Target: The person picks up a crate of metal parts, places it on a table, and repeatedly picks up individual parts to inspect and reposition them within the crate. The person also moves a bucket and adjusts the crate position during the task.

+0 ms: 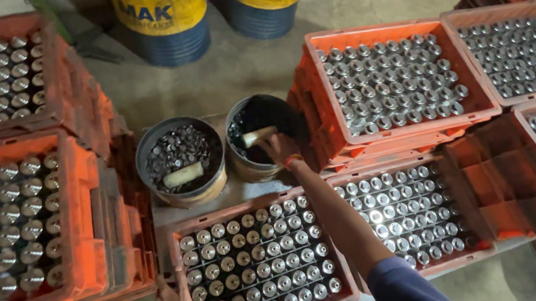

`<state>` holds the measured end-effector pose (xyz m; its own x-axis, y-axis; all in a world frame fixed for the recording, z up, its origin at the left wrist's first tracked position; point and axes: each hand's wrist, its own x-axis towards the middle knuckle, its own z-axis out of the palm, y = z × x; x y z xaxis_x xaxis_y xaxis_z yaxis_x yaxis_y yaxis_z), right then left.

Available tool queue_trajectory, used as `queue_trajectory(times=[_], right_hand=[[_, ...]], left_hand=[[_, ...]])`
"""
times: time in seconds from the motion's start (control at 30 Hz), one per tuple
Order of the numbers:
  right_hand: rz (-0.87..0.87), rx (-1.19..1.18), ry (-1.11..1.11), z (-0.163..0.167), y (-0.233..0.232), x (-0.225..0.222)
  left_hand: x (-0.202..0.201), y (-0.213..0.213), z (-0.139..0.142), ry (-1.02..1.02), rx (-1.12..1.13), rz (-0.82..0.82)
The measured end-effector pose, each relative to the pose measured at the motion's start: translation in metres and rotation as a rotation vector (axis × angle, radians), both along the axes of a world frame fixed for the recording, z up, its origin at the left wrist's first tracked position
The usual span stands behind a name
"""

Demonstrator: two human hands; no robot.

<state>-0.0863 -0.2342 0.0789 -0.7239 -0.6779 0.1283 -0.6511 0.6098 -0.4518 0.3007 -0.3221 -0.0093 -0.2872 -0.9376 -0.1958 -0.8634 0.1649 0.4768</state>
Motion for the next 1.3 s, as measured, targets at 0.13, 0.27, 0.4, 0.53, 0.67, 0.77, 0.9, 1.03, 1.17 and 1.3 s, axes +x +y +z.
queue_trajectory(times=[0.13, 0.27, 0.4, 0.53, 0.67, 0.77, 0.9, 1.03, 1.17, 1.3], right_hand=[[-0.025, -0.024, 0.033, 0.002, 0.002, 0.001], [-0.029, -0.026, 0.066, -0.001, 0.001, 0.002], [0.022, -0.067, 0.020, -0.007, 0.001, -0.001], [-0.037, -0.303, -0.295, -0.009, 0.002, -0.004], [-0.156, -0.930, -0.569, -0.026, 0.017, 0.034], [0.025, -0.970, -0.955, -0.055, 0.048, 0.118], [0.159, -0.560, -0.830, -0.091, 0.101, 0.247], [0.480, -0.490, -0.318, -0.087, 0.125, 0.295], [0.493, -0.575, -0.066, -0.068, 0.128, 0.295], [0.275, -0.491, -0.149, -0.077, 0.130, 0.297]], left_hand=[[-0.001, -0.001, -0.001, 0.014, 0.001, 0.012], [0.000, -0.002, 0.000, 0.025, 0.025, 0.021], [-0.002, -0.001, 0.004, 0.033, 0.010, 0.024], [0.001, -0.001, 0.004, 0.201, 0.015, 0.072], [0.019, 0.016, -0.009, 0.555, -0.444, -0.070], [0.014, 0.059, -0.027, 1.092, -0.030, 0.081], [-0.021, 0.125, -0.043, 1.302, 1.138, 0.242], [-0.032, 0.154, -0.045, 1.720, 1.786, 0.395], [-0.032, 0.162, -0.041, 1.557, 1.669, 0.390], [-0.035, 0.169, -0.044, 1.587, 1.729, 0.380]])
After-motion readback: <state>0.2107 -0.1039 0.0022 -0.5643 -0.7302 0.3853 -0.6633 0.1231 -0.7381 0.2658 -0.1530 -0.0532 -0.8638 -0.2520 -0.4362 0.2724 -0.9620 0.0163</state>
